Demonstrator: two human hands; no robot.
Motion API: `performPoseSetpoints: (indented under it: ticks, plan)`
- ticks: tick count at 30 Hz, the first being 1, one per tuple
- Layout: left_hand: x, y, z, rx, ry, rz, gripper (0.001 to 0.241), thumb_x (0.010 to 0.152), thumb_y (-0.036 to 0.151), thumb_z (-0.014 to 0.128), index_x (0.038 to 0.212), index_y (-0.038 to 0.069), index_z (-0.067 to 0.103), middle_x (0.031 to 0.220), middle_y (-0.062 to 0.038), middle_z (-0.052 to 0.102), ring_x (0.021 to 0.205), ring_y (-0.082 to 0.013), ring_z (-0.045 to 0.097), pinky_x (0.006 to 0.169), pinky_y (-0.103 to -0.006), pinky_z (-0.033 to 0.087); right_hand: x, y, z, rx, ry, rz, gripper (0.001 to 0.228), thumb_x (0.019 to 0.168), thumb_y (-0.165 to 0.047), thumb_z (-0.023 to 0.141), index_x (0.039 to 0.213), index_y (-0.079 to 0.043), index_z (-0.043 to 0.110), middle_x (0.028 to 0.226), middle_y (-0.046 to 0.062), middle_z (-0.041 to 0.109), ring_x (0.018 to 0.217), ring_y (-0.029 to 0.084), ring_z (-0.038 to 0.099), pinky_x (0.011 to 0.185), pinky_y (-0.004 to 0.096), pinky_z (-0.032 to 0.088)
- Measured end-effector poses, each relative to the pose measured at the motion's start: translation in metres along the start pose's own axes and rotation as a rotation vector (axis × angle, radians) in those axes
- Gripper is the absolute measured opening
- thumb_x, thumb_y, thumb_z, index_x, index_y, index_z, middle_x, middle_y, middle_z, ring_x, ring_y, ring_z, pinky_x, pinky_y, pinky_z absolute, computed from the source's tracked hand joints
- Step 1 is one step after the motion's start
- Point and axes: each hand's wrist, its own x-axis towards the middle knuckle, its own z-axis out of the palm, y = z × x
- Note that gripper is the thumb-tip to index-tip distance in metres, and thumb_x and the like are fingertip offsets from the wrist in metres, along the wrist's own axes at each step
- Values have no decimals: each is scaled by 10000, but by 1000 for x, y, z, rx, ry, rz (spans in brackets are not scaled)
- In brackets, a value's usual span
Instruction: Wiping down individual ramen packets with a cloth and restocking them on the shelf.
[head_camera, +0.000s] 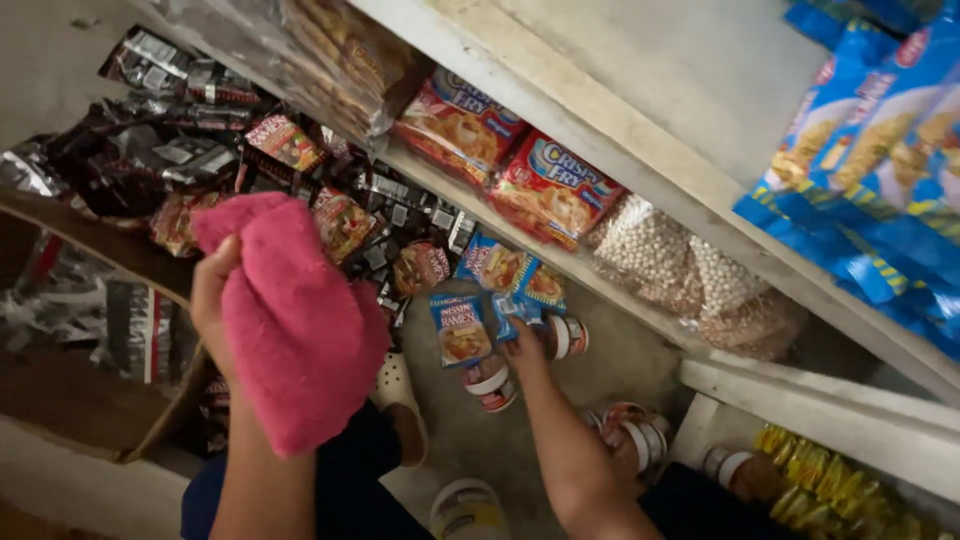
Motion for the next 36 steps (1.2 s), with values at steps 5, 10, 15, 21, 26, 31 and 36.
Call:
performPoseSetpoints:
  ticks: [5, 10, 15, 21, 26, 31, 36]
  plan:
    - [2, -30, 10, 129, 65, -139, 315, 953, 267, 592, 1178, 65, 677, 1106, -68, 744, 1022, -223, 706, 950, -369, 565, -64, -4, -22, 288, -351, 214, 424, 838, -215, 775, 1230, -112, 653, 1121, 64, 736, 979, 264, 701, 877, 422, 608]
    - [-27, -67, 40, 423, 108, -284, 314, 906, 284, 630, 1154, 97, 675, 1000, -58, 727, 880, -220, 703, 812, -359, 570, -192, -14, -29, 249, -359, -13, 439, 799, -197, 709, 1226, -125, 640, 1120, 83, 722, 993, 275, 671, 848, 467, 541]
    - [-42, -123, 36, 710, -221, -12, 296, 914, 194, 702, 1170, 45, 685, 1005, -44, 721, 853, -148, 673, 767, -299, 540, -318, -73, -21, 402, -581, -291, 531, 645, -109, 606, 1175, -135, 627, 1170, 80, 716, 1100, 308, 696, 935, 561, 584]
    - [-90, -180, 84, 1226, -435, 176, 249, 894, 190, 747, 1073, 19, 731, 873, -144, 742, 750, -167, 696, 693, -387, 564, -365, -85, -14, 216, -655, -515, 636, 790, -32, 594, 1425, -21, 556, 1349, 135, 659, 1270, 297, 622, 1116, 423, 486]
    - [-139, -189, 105, 1341, -638, 706, 325, 906, 247, 768, 1094, -6, 687, 1036, -227, 686, 968, -443, 667, 824, -486, 549, -420, -95, -4, 354, -693, -649, 565, 924, -248, 611, 1450, -62, 521, 1374, 96, 658, 1240, 278, 634, 1091, 445, 484]
    - [-181, -206, 86, 1292, -734, 1088, 440, 743, 187, 772, 1139, 20, 678, 1124, -186, 681, 1053, -407, 640, 912, -495, 521, -439, -102, -4, 438, -780, -655, 556, 992, -423, 569, 1417, -68, 525, 1342, 108, 663, 1197, 291, 642, 1055, 469, 478]
    - [-181, -203, 98, 1273, -1087, 1204, 500, 690, 201, 797, 1155, 48, 696, 1162, -130, 715, 1015, -346, 655, 852, -485, 509, -443, -112, 0, 623, -870, -747, 588, 976, -451, 565, 1404, -50, 536, 1357, 128, 652, 1221, 277, 649, 1066, 433, 483]
